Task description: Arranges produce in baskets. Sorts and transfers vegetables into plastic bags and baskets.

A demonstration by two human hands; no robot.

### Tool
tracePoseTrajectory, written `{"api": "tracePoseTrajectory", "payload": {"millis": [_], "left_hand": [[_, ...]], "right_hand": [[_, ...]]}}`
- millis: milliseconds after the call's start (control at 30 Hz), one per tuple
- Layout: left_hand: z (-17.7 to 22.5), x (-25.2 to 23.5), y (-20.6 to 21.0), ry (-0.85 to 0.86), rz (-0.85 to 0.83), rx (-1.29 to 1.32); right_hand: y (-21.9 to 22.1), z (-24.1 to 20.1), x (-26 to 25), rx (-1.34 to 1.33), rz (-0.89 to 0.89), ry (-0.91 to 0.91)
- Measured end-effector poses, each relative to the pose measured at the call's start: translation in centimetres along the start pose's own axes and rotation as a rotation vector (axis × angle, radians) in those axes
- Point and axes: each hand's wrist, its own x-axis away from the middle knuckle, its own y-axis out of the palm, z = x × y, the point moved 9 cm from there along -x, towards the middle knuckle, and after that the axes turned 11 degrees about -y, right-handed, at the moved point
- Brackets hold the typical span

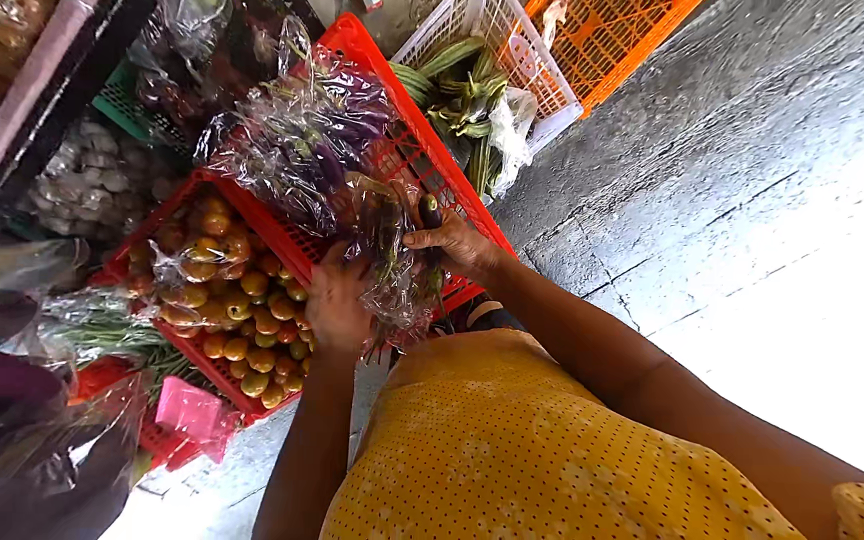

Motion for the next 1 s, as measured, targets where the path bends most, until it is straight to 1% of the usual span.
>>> {"api": "tracePoseTrajectory", "payload": {"millis": [33,67,133,267,433,500,567,633,667,700,767,833,867,933,1000], "left_hand": [[-1.1,-0.9,0.4,-0.105,0.003,-0.133],[-2.0,-1.6,1.1,-0.188,-0.029,-0.198],[-2.5,-2.8,3.0,-0.186,-0.091,-0.302],[-3.6,-3.2,5.6,-0.176,-0.173,-0.299],[-6.2,-4.6,7.0,-0.195,-0.187,-0.204],[-7.1,-5.2,7.5,-0.233,-0.206,-0.208],[-7.8,-5.4,8.2,-0.298,-0.201,-0.274],[-8.7,-5.8,9.2,-0.344,-0.199,-0.39],[-9.2,-6.2,9.6,-0.344,-0.208,-0.502],[-9.7,-6.6,10.1,-0.325,-0.225,-0.654],[-10.5,-6.8,11.2,-0.227,-0.259,-0.984],[-11.0,-5.9,12.1,-0.162,-0.275,-1.217],[-11.2,-5.3,12.3,-0.13,-0.262,-1.292],[-11.4,-4.3,12.1,-0.064,-0.216,-1.344],[-10.8,-3.1,11.8,-0.055,-0.188,-1.38]], "right_hand": [[-0.2,0.1,0.2,0.059,0.009,0.006],[-0.5,0.3,0.6,0.118,0.02,0.011],[-1.4,0.4,1.5,0.197,0.048,0.003],[-4.0,-0.3,3.8,0.284,0.121,0.004],[-5.9,-2.6,6.8,0.647,0.172,0.08],[-6.6,-4.4,8.0,0.709,0.215,0.061],[-7.7,-6.2,9.0,0.692,0.286,-0.004],[-9.1,-7.5,9.6,0.635,0.379,-0.063],[-9.8,-8.0,9.8,0.605,0.422,-0.085],[-10.3,-8.3,9.8,0.578,0.458,-0.101],[-11.0,-8.7,9.8,0.528,0.523,-0.125],[-11.0,-8.8,9.5,0.52,0.53,-0.125],[-10.8,-8.7,9.3,0.53,0.518,-0.122],[-10.7,-8.4,9.1,0.541,0.5,-0.123],[-10.7,-8.1,9.1,0.543,0.5,-0.113]]}}
